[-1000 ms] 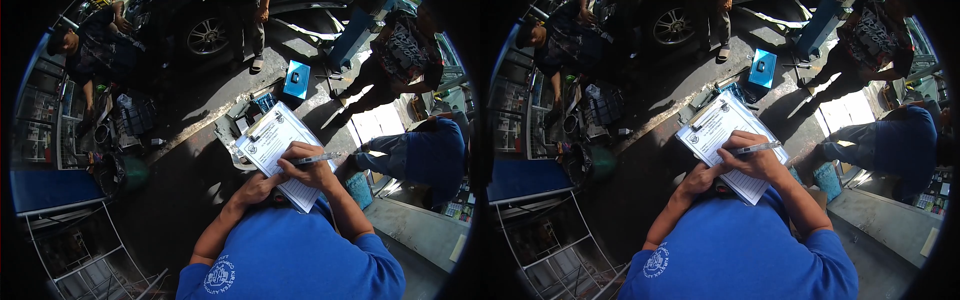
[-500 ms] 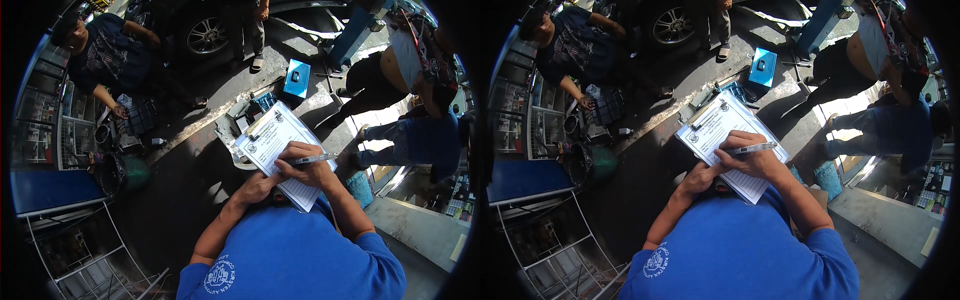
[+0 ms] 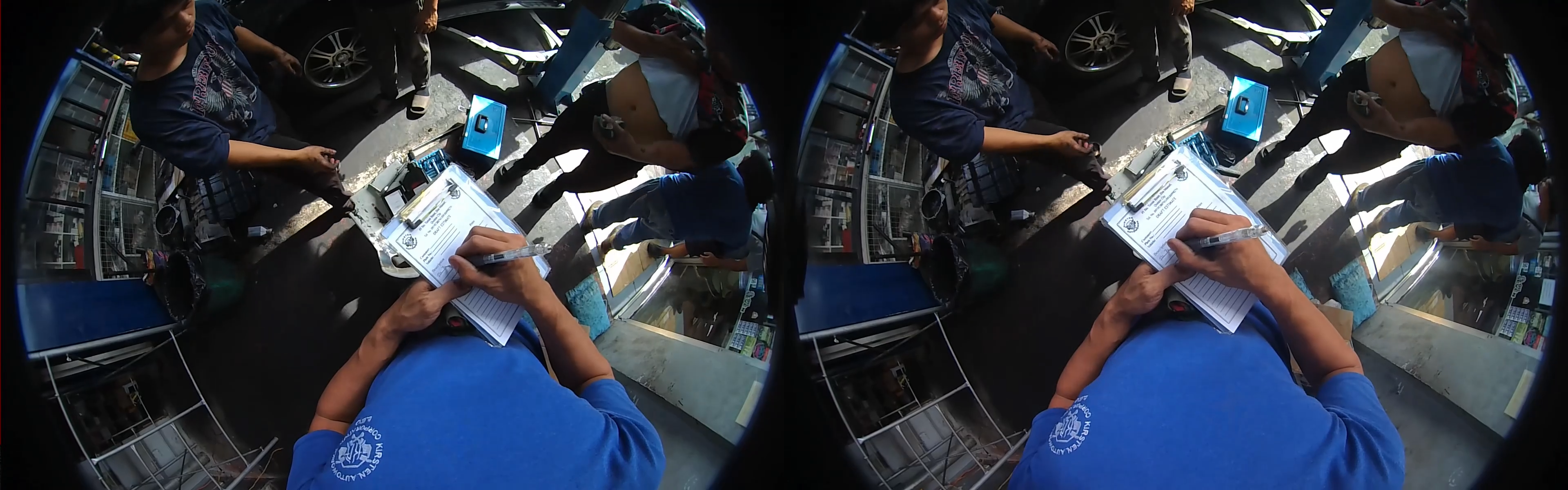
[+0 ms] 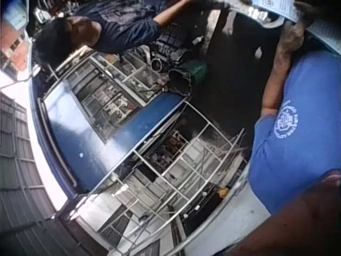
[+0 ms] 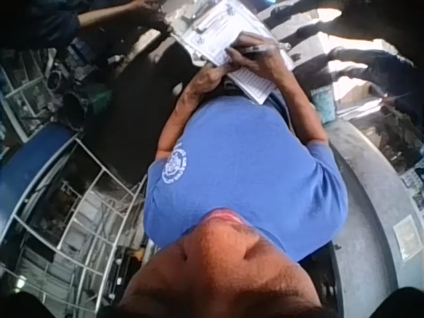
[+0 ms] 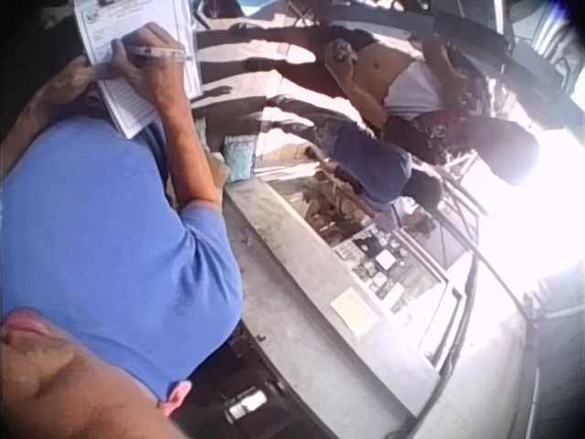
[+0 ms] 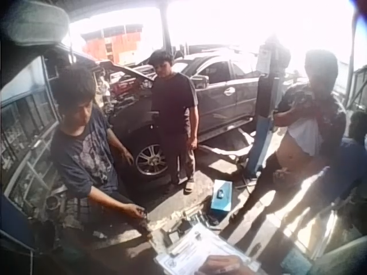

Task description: Assisting with a tire replacement and then recording information on a clipboard at an auto repair shop.

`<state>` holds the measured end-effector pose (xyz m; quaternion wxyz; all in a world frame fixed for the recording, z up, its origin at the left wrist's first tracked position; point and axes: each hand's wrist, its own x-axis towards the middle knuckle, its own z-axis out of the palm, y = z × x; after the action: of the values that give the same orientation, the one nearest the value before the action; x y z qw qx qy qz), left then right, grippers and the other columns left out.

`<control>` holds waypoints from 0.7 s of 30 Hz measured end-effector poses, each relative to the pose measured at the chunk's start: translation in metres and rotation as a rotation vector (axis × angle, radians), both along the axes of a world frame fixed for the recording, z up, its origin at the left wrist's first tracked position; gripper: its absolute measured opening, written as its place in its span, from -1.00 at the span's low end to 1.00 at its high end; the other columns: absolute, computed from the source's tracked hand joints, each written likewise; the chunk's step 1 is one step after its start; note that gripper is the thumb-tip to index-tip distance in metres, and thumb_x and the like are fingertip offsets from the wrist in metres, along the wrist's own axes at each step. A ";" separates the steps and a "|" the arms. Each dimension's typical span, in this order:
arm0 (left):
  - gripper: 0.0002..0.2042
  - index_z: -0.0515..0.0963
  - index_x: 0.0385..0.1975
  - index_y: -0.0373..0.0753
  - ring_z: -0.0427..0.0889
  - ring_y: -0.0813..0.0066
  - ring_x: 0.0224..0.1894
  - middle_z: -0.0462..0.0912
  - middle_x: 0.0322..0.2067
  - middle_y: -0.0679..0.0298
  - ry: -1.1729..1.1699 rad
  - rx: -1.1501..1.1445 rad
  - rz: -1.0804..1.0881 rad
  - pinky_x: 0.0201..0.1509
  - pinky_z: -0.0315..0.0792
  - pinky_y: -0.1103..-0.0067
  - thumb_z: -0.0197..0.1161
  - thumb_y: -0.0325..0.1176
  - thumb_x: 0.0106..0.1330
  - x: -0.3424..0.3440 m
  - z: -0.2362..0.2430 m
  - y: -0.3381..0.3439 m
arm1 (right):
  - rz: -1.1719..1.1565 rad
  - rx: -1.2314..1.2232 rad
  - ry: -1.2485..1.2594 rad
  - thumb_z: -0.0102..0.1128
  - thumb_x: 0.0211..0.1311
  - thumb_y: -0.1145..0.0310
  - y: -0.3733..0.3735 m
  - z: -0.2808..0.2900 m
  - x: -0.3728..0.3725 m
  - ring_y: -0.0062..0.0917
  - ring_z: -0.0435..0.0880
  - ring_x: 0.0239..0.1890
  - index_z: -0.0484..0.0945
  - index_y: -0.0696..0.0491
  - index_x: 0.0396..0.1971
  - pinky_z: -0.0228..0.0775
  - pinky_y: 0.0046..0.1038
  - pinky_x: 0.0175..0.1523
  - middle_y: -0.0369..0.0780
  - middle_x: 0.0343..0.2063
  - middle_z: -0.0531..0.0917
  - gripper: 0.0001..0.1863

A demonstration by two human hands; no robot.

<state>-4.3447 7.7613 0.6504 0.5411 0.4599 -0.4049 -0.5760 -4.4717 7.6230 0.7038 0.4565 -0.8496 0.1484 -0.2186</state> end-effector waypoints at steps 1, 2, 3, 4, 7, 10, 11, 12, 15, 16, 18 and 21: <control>-0.74 0.49 0.00 -0.40 0.51 0.39 0.03 0.54 -0.04 0.09 0.000 0.001 0.000 0.15 0.37 0.50 0.02 -0.48 0.39 0.000 -0.004 0.001 | 0.000 0.001 0.000 0.32 0.07 0.43 0.000 0.000 0.000 -0.46 0.53 -0.57 0.56 0.14 -0.52 0.36 -0.48 -0.43 -0.22 -0.58 0.55 -0.87; -0.74 0.49 0.01 -0.40 0.51 0.40 0.04 0.55 -0.04 0.11 -0.166 -0.119 0.001 0.15 0.37 0.50 0.03 -0.47 0.39 0.001 -0.011 0.002 | 0.002 0.000 0.001 0.31 0.07 0.43 -0.001 0.001 0.000 -0.46 0.53 -0.57 0.56 0.14 -0.52 0.36 -0.48 -0.44 -0.22 -0.58 0.54 -0.87; -0.74 0.48 0.02 -0.40 0.51 0.41 0.04 0.55 -0.05 0.13 -0.331 -0.240 0.003 0.15 0.37 0.51 0.03 -0.47 0.39 0.002 -0.016 0.004 | 0.004 -0.001 0.003 0.31 0.07 0.43 -0.001 0.001 0.000 -0.46 0.53 -0.57 0.56 0.14 -0.52 0.36 -0.48 -0.44 -0.21 -0.58 0.54 -0.87; -0.74 0.48 0.02 -0.40 0.51 0.41 0.04 0.55 -0.05 0.13 -0.330 -0.239 -0.001 0.15 0.37 0.51 0.03 -0.47 0.39 0.001 -0.012 0.002 | 0.001 0.000 0.004 0.31 0.07 0.43 -0.002 0.000 -0.001 -0.46 0.53 -0.57 0.56 0.14 -0.52 0.36 -0.48 -0.44 -0.21 -0.58 0.54 -0.87; -0.74 0.49 0.01 -0.39 0.51 0.41 0.04 0.56 -0.05 0.15 -0.054 -0.040 -0.008 0.15 0.36 0.50 0.04 -0.48 0.38 -0.001 -0.002 -0.002 | -0.014 -0.001 0.019 0.30 0.11 0.37 -0.004 -0.003 -0.004 -0.41 0.57 -0.53 0.56 0.13 -0.51 0.41 -0.43 -0.42 -0.20 -0.54 0.55 -0.85; -0.73 0.49 0.01 -0.39 0.51 0.42 0.02 0.56 -0.05 0.17 0.000 -0.008 0.021 0.14 0.37 0.51 0.05 -0.48 0.37 -0.003 0.001 -0.003 | -0.011 -0.012 0.023 0.29 0.11 0.37 -0.003 -0.002 -0.003 -0.41 0.56 -0.54 0.56 0.12 -0.51 0.41 -0.43 -0.43 -0.21 -0.55 0.54 -0.85; -0.71 0.46 0.05 -0.39 0.48 0.41 0.07 0.55 -0.03 0.15 0.041 0.038 0.010 0.16 0.36 0.49 0.05 -0.45 0.38 -0.002 0.004 -0.004 | -0.028 -0.018 0.006 0.29 0.11 0.37 -0.002 -0.003 -0.003 -0.41 0.56 -0.55 0.56 0.12 -0.51 0.41 -0.43 -0.43 -0.21 -0.55 0.54 -0.85; -0.68 0.43 0.08 -0.39 0.46 0.41 0.12 0.55 -0.01 0.13 0.083 0.085 0.000 0.19 0.34 0.46 0.06 -0.42 0.38 -0.002 0.005 -0.005 | -0.045 -0.024 -0.011 0.29 0.11 0.37 -0.002 -0.003 -0.003 -0.40 0.56 -0.55 0.56 0.12 -0.52 0.41 -0.43 -0.43 -0.21 -0.55 0.54 -0.85; -0.60 0.33 0.20 -0.37 0.28 0.32 0.29 0.43 0.14 0.05 0.037 0.089 -0.020 0.34 0.17 0.45 0.06 -0.39 0.38 0.000 -0.001 -0.005 | -0.018 -0.023 0.042 0.30 0.10 0.38 -0.004 -0.001 -0.003 -0.41 0.56 -0.56 0.55 0.12 -0.52 0.41 -0.43 -0.43 -0.21 -0.55 0.54 -0.85; -0.60 0.33 0.20 -0.37 0.28 0.32 0.29 0.43 0.14 0.05 0.038 0.089 -0.022 0.34 0.17 0.45 0.06 -0.39 0.38 -0.002 0.000 -0.005 | -0.021 -0.023 0.044 0.30 0.10 0.38 -0.005 -0.001 -0.004 -0.41 0.56 -0.56 0.55 0.12 -0.52 0.41 -0.43 -0.43 -0.21 -0.55 0.54 -0.85; -0.68 0.44 0.08 -0.37 0.48 0.49 0.04 0.54 -0.04 0.21 0.158 0.198 0.053 0.13 0.35 0.57 0.06 -0.50 0.33 -0.005 0.001 -0.004 | -0.067 0.038 0.026 0.31 0.09 0.39 -0.006 -0.002 -0.007 -0.42 0.56 -0.56 0.56 0.13 -0.52 0.41 -0.44 -0.43 -0.21 -0.56 0.55 -0.85; -0.68 0.44 0.08 -0.37 0.48 0.50 0.03 0.54 -0.05 0.22 0.174 0.203 0.054 0.12 0.35 0.57 0.07 -0.49 0.33 -0.005 -0.002 -0.002 | -0.072 0.056 0.010 0.31 0.10 0.39 -0.010 -0.002 -0.008 -0.44 0.56 -0.57 0.56 0.13 -0.52 0.41 -0.45 -0.43 -0.21 -0.56 0.56 -0.85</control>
<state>-4.3501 7.7590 0.6480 0.5400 0.4714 -0.2835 -0.6370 -4.4796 7.6133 0.7016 0.4713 -0.8316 0.1873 -0.2265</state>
